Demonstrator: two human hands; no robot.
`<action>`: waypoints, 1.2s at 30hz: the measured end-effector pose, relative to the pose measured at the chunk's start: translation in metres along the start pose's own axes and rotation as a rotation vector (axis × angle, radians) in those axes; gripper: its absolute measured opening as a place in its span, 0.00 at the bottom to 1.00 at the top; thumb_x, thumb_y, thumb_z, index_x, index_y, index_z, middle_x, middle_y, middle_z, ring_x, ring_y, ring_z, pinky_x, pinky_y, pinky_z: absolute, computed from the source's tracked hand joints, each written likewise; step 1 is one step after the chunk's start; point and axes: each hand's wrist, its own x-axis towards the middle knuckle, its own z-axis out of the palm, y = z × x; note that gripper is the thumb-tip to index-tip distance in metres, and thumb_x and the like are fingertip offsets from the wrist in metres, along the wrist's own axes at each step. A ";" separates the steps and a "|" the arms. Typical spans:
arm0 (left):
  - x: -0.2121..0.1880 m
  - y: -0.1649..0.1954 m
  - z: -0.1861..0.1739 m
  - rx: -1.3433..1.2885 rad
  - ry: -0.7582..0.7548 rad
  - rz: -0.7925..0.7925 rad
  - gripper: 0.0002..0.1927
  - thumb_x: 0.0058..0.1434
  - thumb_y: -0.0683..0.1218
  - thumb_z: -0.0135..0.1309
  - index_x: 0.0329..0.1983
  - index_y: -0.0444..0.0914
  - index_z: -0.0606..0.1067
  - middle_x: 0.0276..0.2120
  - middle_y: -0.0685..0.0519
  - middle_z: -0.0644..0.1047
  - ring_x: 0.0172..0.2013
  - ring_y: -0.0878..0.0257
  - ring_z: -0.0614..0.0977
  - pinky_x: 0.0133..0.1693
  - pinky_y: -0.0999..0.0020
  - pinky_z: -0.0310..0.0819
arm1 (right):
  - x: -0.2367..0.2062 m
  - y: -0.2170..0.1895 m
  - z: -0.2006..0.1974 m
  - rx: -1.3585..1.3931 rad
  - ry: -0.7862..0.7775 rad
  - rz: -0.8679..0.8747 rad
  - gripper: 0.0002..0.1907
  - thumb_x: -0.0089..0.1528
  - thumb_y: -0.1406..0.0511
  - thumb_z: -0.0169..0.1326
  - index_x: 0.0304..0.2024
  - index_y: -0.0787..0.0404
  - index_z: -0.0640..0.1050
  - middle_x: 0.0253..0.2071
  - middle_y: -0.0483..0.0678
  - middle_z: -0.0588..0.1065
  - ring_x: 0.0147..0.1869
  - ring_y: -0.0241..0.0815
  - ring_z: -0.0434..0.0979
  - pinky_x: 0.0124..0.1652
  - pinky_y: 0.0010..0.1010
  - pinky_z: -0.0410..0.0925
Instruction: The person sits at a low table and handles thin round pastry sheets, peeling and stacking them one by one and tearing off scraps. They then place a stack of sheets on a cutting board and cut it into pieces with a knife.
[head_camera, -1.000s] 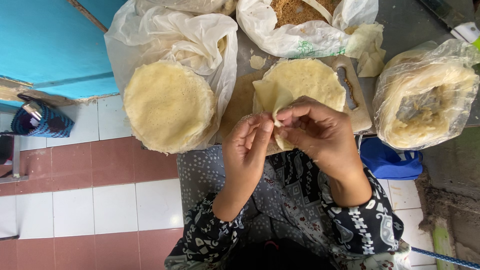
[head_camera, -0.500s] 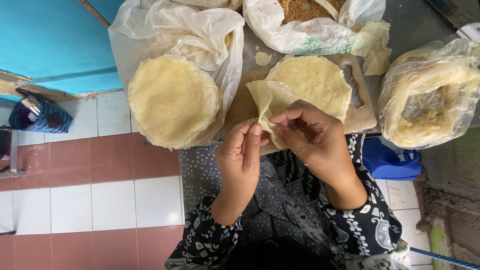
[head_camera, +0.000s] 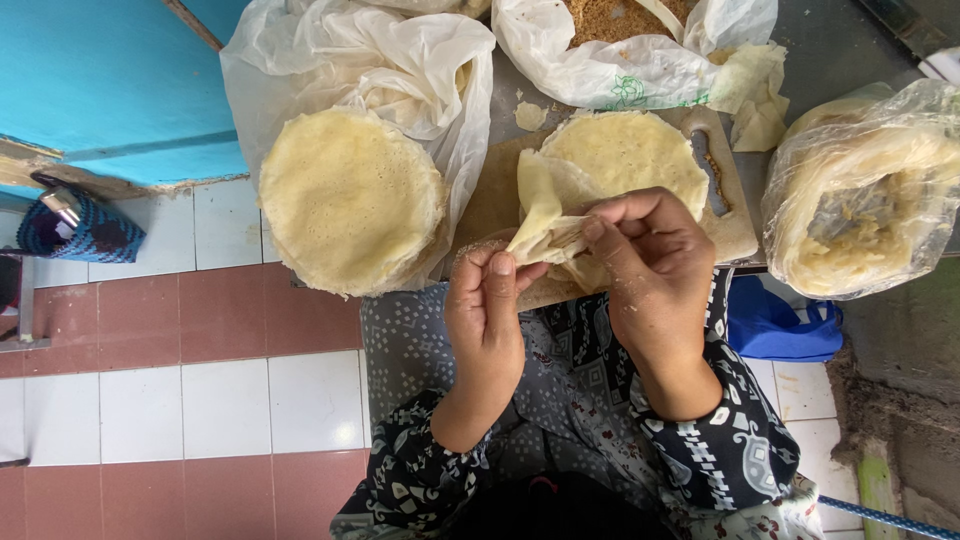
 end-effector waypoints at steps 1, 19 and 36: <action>-0.001 0.001 0.000 -0.070 -0.016 -0.012 0.12 0.79 0.46 0.41 0.53 0.31 0.70 0.48 0.47 0.78 0.49 0.61 0.82 0.57 0.61 0.82 | -0.001 0.000 0.000 0.015 0.013 -0.019 0.05 0.68 0.79 0.54 0.46 0.71 0.75 0.44 0.54 0.79 0.45 0.36 0.80 0.48 0.26 0.74; 0.025 0.054 -0.009 0.510 -0.215 -0.062 0.20 0.68 0.45 0.59 0.58 0.31 0.72 0.43 0.49 0.79 0.41 0.65 0.84 0.41 0.73 0.83 | -0.004 -0.029 0.011 -0.685 -0.384 -0.204 0.15 0.62 0.81 0.50 0.47 0.67 0.81 0.41 0.51 0.77 0.44 0.41 0.80 0.43 0.26 0.71; -0.003 0.025 -0.005 -0.008 -0.133 0.063 0.07 0.79 0.40 0.50 0.54 0.31 0.69 0.44 0.50 0.77 0.43 0.71 0.77 0.45 0.77 0.74 | -0.016 -0.054 0.037 -0.772 -0.284 -0.207 0.15 0.67 0.77 0.46 0.55 0.69 0.76 0.51 0.56 0.77 0.50 0.49 0.80 0.50 0.32 0.73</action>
